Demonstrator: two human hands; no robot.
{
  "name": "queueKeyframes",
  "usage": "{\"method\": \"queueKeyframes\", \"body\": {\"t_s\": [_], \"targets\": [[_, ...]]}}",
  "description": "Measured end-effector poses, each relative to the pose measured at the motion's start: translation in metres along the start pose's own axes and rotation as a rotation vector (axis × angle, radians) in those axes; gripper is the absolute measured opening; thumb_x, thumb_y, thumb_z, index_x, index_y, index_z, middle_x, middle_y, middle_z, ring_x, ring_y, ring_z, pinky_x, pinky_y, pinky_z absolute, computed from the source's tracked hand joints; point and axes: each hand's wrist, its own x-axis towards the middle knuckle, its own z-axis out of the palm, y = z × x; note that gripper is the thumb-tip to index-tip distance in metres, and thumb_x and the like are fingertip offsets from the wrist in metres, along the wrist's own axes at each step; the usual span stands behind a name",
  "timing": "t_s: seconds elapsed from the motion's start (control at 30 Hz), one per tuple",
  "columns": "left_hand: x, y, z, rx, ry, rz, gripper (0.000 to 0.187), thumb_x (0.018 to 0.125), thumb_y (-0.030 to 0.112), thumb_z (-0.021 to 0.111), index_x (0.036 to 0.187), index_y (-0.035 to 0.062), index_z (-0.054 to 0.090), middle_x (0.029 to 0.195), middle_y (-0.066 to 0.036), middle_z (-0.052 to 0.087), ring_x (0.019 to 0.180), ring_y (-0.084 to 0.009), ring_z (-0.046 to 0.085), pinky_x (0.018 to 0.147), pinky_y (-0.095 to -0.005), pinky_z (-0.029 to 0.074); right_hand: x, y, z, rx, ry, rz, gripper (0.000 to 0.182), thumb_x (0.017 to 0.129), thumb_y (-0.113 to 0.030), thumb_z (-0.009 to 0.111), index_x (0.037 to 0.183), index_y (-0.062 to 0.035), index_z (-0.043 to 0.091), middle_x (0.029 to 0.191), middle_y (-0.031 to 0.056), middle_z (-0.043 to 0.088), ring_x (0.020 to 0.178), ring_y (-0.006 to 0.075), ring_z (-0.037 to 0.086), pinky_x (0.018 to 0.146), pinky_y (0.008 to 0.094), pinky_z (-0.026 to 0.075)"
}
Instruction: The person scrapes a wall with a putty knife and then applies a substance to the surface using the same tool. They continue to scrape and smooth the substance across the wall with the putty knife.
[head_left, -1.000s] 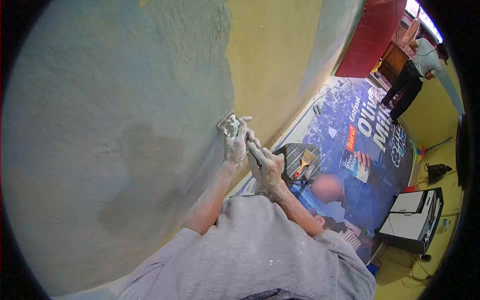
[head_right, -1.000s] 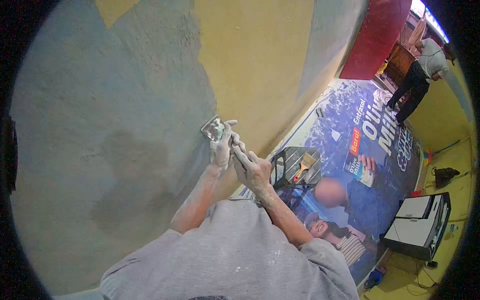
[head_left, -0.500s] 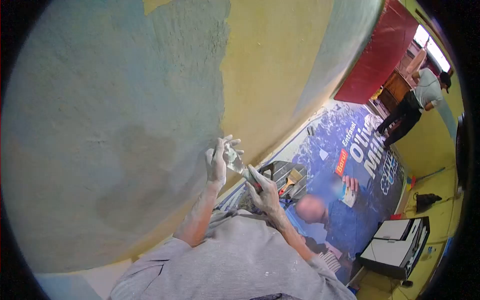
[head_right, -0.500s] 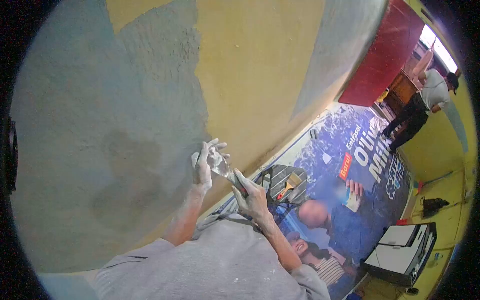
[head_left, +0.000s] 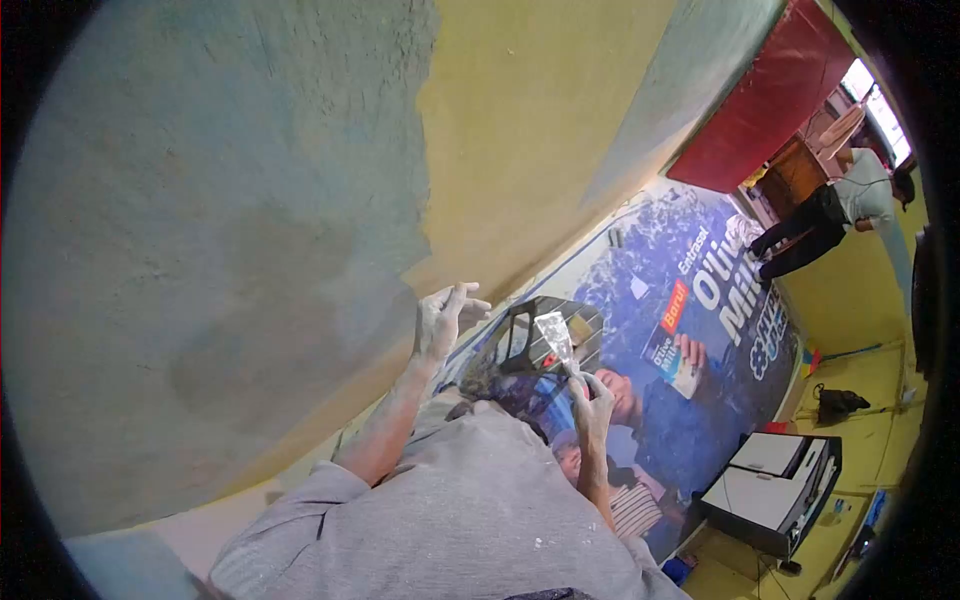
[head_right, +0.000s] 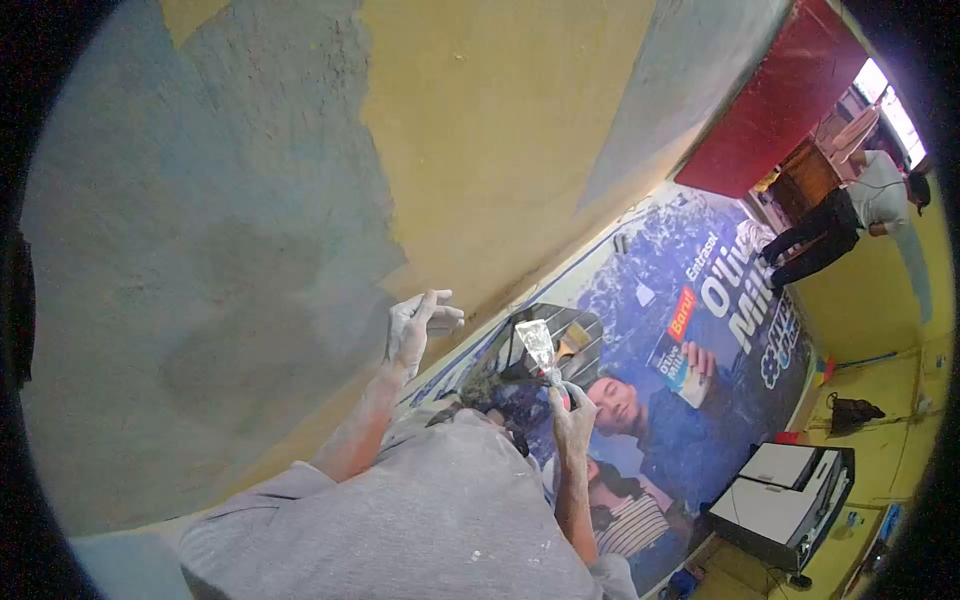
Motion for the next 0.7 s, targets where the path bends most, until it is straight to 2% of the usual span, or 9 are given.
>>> {"method": "queueKeyframes", "body": {"t_s": [0.1, 0.2, 0.3, 0.37, 0.43, 0.5, 0.53, 0.63, 0.7], "targets": [[0.010, -0.004, 0.006, -0.086, -0.033, -0.046, 0.046, 0.101, 0.037, 0.048, 0.115, -0.0057, 0.061, 0.091, -0.015, 0.071, 0.083, -0.0200, 0.070, 0.075, -0.0327, 0.056, 0.005, -0.070, -0.010, 0.281, 0.013, 0.200, 0.027, 0.087, -0.014, 0.067, 0.109, 0.0019, 0.063, 0.077, 0.0016, 0.061, 0.068, 0.0093, 0.055, 0.064, 0.0251, 0.045], [0.007, 0.030, 0.014, -0.188, -0.145, -0.014, 0.051, 0.100, 0.040, 0.048, 0.121, -0.0055, 0.056, 0.103, -0.017, 0.069, 0.091, -0.0216, 0.069, 0.082, -0.0337, 0.055, 0.016, -0.114, 0.005, 0.442, -0.048, -0.051, 0.032, 0.089, -0.016, 0.066, 0.116, -0.0016, 0.057, 0.085, 0.0001, 0.058, 0.073, 0.0066, 0.053, 0.062, 0.0220, 0.042], [0.014, 0.056, 0.015, -0.348, -0.298, 0.066, 0.056, 0.099, 0.045, 0.047, 0.123, -0.0053, 0.054, 0.111, -0.018, 0.066, 0.099, -0.0231, 0.066, 0.089, -0.0354, 0.052, 0.018, -0.173, 0.020, 0.519, -0.194, -0.125, 0.030, 0.091, -0.020, 0.064, 0.115, -0.0025, 0.058, 0.089, 0.0006, 0.058, 0.076, 0.0076, 0.053, 0.065, 0.0234, 0.043], [0.018, 0.067, 0.020, -0.552, -0.280, 0.258, 0.064, 0.099, 0.052, 0.038, 0.131, -0.0028, 0.047, 0.118, -0.022, 0.061, 0.106, -0.0309, 0.063, 0.093, -0.0448, 0.049, 0.025, -0.201, 0.038, 0.468, -0.264, -0.222, 0.032, 0.093, -0.027, 0.062, 0.114, -0.0032, 0.060, 0.084, -0.0003, 0.057, 0.073, 0.0067, 0.050, 0.065, 0.0228, 0.041], [0.016, 0.106, 0.016, -0.510, -0.377, 0.289, 0.068, 0.097, 0.058, 0.037, 0.132, 0.0007, 0.046, 0.119, -0.023, 0.060, 0.106, -0.0324, 0.063, 0.093, -0.0470, 0.048, 0.032, -0.218, 0.055, 0.477, -0.319, -0.227, 0.032, 0.095, -0.028, 0.060, 0.113, -0.0028, 0.061, 0.078, -0.0024, 0.055, 0.067, 0.0044, 0.048, 0.059, 0.0208, 0.039], [0.020, 0.123, 0.018, -0.700, -0.285, 0.331, 0.058, 0.100, 0.048, 0.042, 0.126, -0.0035, 0.050, 0.111, -0.022, 0.064, 0.095, -0.0313, 0.067, 0.082, -0.0425, 0.054, 0.041, -0.233, 0.071, 0.536, -0.399, -0.190, 0.030, 0.096, -0.027, 0.059, 0.113, -0.0021, 0.061, 0.073, -0.0039, 0.052, 0.060, 0.0028, 0.045, 0.053, 0.0201, 0.036], [0.023, 0.129, 0.021, -0.676, -0.177, 0.358, 0.050, 0.100, 0.043, 0.045, 0.123, -0.0006, 0.052, 0.105, -0.020, 0.066, 0.086, -0.0291, 0.069, 0.072, -0.0389, 0.057, 0.048, -0.233, 0.079, 0.535, -0.423, -0.198, 0.029, 0.096, -0.026, 0.058, 0.112, -0.0020, 0.061, 0.071, -0.0048, 0.051, 0.057, 0.0028, 0.044, 0.049, 0.0207, 0.035], [0.029, 0.136, 0.017, -0.415, 0.088, 0.300, 0.041, 0.100, 0.037, 0.048, 0.118, 0.0013, 0.055, 0.097, -0.017, 0.068, 0.076, -0.0256, 0.070, 0.062, -0.0342, 0.057, 0.069, -0.220, 0.103, 0.498, -0.524, -0.246, 0.029, 0.096, -0.028, 0.061, 0.110, -0.0023, 0.061, 0.067, -0.0055, 0.050, 0.057, 0.0029, 0.044, 0.049, 0.0204, 0.035], [0.037, 0.130, 0.021, -0.473, 0.185, 0.341, 0.033, 0.100, 0.032, 0.052, 0.114, 0.0027, 0.056, 0.090, -0.014, 0.068, 0.067, -0.0218, 0.069, 0.054, -0.0311, 0.055, 0.073, -0.221, 0.110, 0.544, -0.607, -0.205, 0.028, 0.096, -0.028, 0.060, 0.107, -0.0024, 0.061, 0.068, -0.0050, 0.051, 0.056, 0.0031, 0.045, 0.049, 0.0205, 0.036]]}}
